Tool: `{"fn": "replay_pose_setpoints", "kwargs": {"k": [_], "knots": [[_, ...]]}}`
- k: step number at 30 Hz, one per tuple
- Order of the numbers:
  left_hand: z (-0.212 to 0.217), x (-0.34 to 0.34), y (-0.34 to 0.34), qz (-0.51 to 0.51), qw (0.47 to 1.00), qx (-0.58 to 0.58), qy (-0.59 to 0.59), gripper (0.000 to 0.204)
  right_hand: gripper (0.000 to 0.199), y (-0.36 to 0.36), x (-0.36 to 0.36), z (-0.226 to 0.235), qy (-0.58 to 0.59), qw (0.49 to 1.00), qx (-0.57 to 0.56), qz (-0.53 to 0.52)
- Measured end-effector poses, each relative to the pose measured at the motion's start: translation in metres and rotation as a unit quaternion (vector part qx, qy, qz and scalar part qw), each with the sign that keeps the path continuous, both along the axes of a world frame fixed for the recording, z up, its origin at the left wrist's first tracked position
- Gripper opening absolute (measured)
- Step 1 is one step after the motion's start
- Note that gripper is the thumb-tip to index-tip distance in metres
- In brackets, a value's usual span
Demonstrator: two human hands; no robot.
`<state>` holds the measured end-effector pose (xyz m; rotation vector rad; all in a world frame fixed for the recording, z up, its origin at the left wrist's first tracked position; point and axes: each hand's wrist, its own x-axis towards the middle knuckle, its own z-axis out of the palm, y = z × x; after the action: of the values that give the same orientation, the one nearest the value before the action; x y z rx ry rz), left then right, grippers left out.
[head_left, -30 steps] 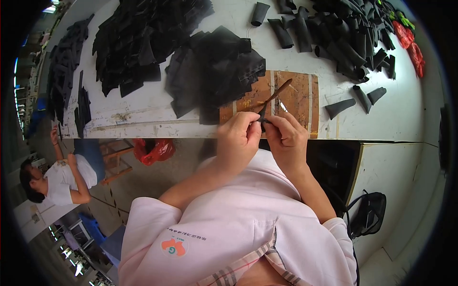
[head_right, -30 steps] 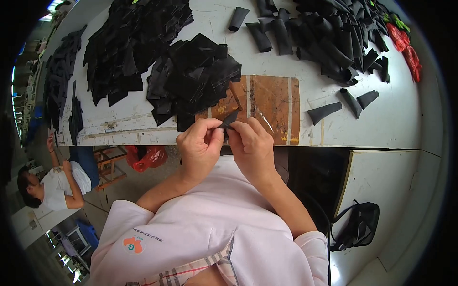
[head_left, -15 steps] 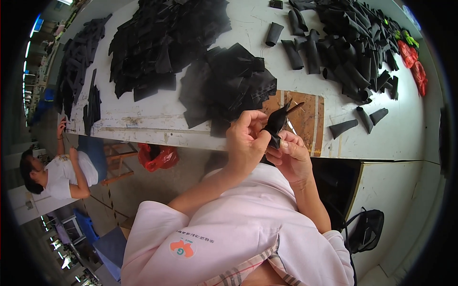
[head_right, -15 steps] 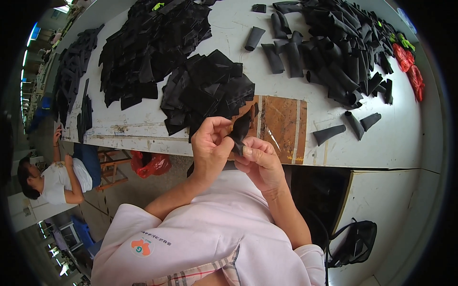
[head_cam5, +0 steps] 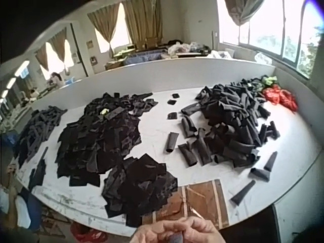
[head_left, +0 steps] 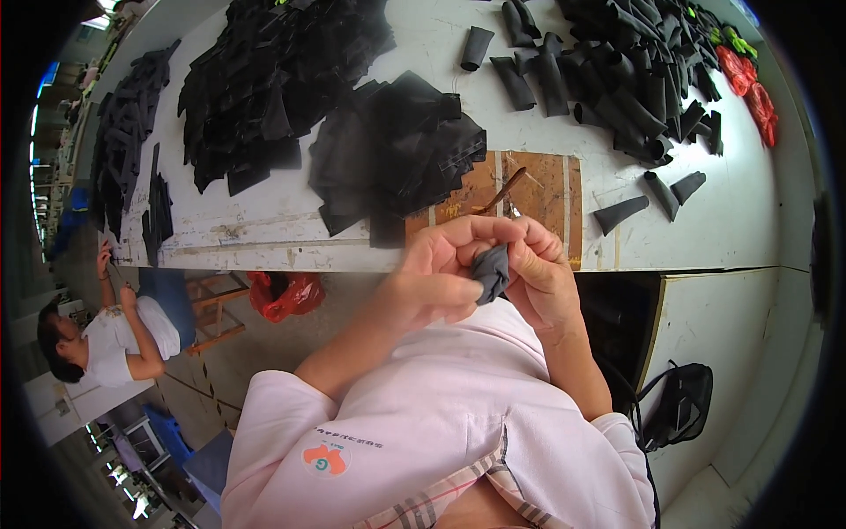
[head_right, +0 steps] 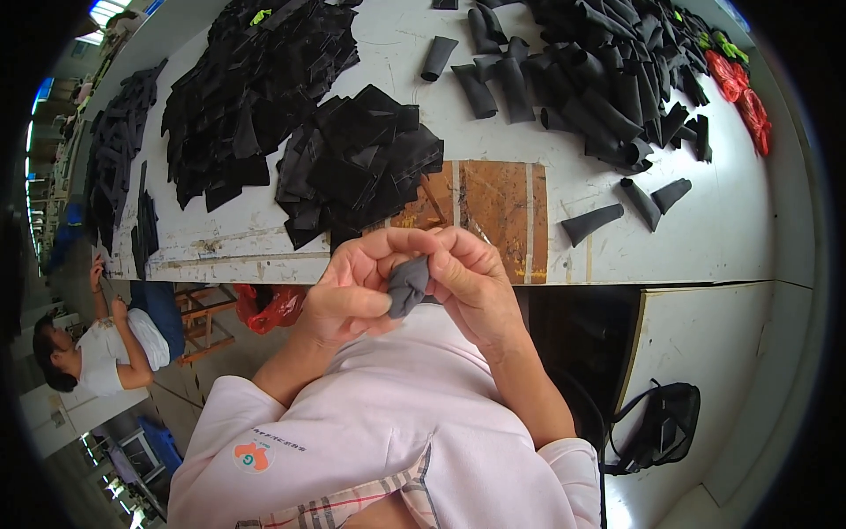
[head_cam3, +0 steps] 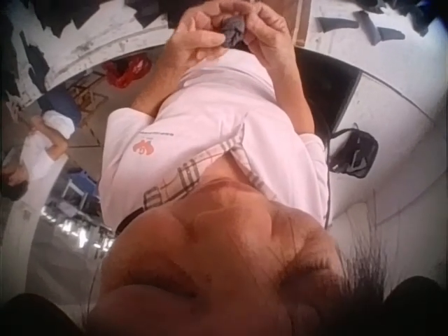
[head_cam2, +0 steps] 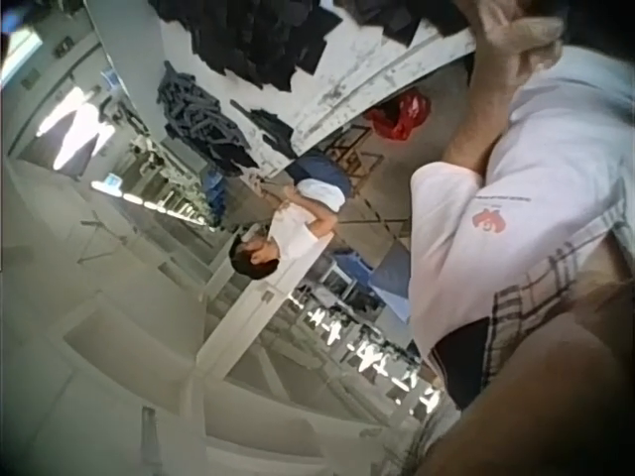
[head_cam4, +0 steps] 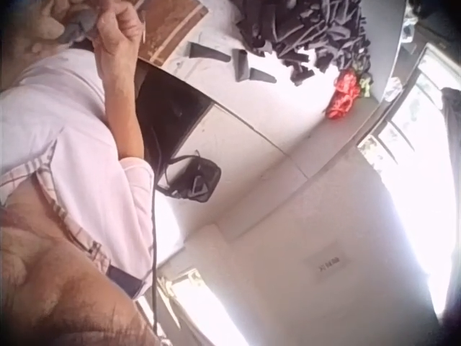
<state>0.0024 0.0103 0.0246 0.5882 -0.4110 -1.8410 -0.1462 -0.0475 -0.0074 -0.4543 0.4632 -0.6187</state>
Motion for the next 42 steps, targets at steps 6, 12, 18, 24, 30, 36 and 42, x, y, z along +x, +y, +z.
{"fn": "replay_pose_setpoints", "kwargs": {"k": [6, 12, 18, 24, 30, 36, 42], "knots": [[-0.004, -0.032, -0.006, 0.233, 0.888, -0.071, -0.39, 0.017, 0.013, -0.013, 0.003, 0.022, 0.245, 0.788, -0.545, -0.148], [0.022, -0.003, -0.031, 0.143, 0.985, -0.022, 0.095, 0.018, 0.023, -0.039, 0.011, 0.07, 0.201, 0.901, -0.381, -0.059], [0.003, 0.007, -0.048, 0.065, 0.887, 0.086, 0.45, 0.022, 0.023, -0.068, 0.008, 0.042, 0.173, 0.955, -0.225, 0.091], [-0.024, -0.003, -0.045, 0.122, 0.965, 0.077, 0.221, 0.025, 0.026, -0.069, 0.005, 0.001, 0.12, 0.982, -0.121, 0.08], [0.013, -0.021, -0.039, 0.196, 0.925, -0.151, -0.288, 0.031, 0.027, -0.083, 0.012, 0.017, 0.074, 0.958, -0.257, 0.105], [-0.038, -0.005, -0.042, 0.194, 0.977, 0.018, -0.089, 0.03, 0.03, -0.066, 0.01, -0.023, 0.138, 0.956, -0.241, 0.09], [-0.022, -0.007, -0.047, 0.257, 0.889, -0.148, -0.348, 0.041, 0.032, -0.076, 0.005, 0.0, 0.24, 0.911, -0.308, 0.13]]}}
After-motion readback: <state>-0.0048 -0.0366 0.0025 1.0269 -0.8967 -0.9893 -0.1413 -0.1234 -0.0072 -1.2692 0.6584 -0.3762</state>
